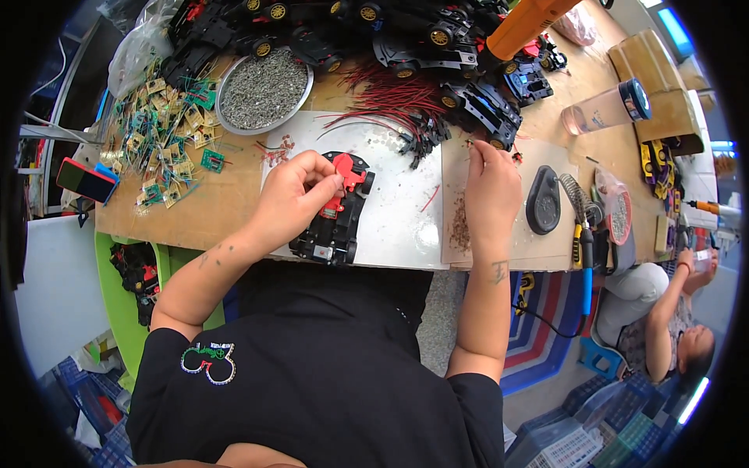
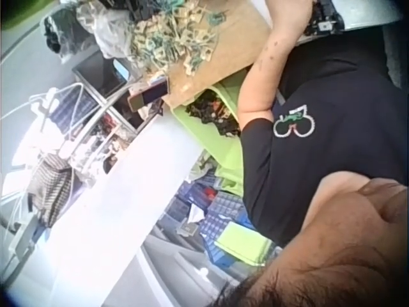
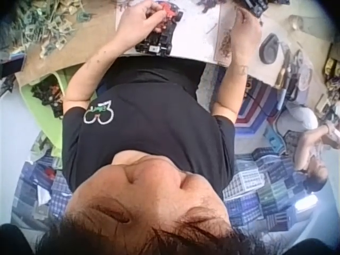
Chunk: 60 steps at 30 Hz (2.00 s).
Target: The person solders electrical components and wires to a circuit board using a soldering iron to assemble a small toy car.
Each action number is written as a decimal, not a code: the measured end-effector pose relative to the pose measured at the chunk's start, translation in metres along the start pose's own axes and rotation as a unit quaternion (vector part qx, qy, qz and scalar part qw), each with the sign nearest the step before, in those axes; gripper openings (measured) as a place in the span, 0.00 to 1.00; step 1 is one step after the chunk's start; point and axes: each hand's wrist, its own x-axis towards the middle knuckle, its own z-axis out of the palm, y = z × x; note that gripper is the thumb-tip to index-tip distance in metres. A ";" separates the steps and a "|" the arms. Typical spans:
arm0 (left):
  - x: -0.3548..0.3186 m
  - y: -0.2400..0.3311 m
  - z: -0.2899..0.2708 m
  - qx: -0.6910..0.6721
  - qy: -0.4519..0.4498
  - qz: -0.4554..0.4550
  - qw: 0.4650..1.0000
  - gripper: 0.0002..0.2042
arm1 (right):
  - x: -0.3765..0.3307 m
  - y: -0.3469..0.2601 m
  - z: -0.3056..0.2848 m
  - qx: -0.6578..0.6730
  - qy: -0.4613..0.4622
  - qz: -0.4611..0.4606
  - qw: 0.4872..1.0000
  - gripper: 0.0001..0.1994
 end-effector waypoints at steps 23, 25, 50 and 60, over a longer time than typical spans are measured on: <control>-0.014 0.000 -0.018 0.087 -0.039 0.124 0.988 0.19 | -0.061 -0.048 -0.004 0.317 -0.157 0.019 0.935 0.03; -0.016 -0.001 -0.022 0.105 -0.048 0.126 0.985 0.18 | -0.069 -0.059 -0.008 0.347 -0.221 0.070 0.909 0.04; -0.011 -0.015 -0.007 0.083 0.033 0.088 0.992 0.06 | -0.110 -0.116 0.000 0.334 -0.196 0.026 0.922 0.15; -0.010 -0.018 0.000 0.050 0.071 0.081 0.993 0.05 | -0.096 -0.134 -0.003 0.169 -0.180 -0.021 0.969 0.14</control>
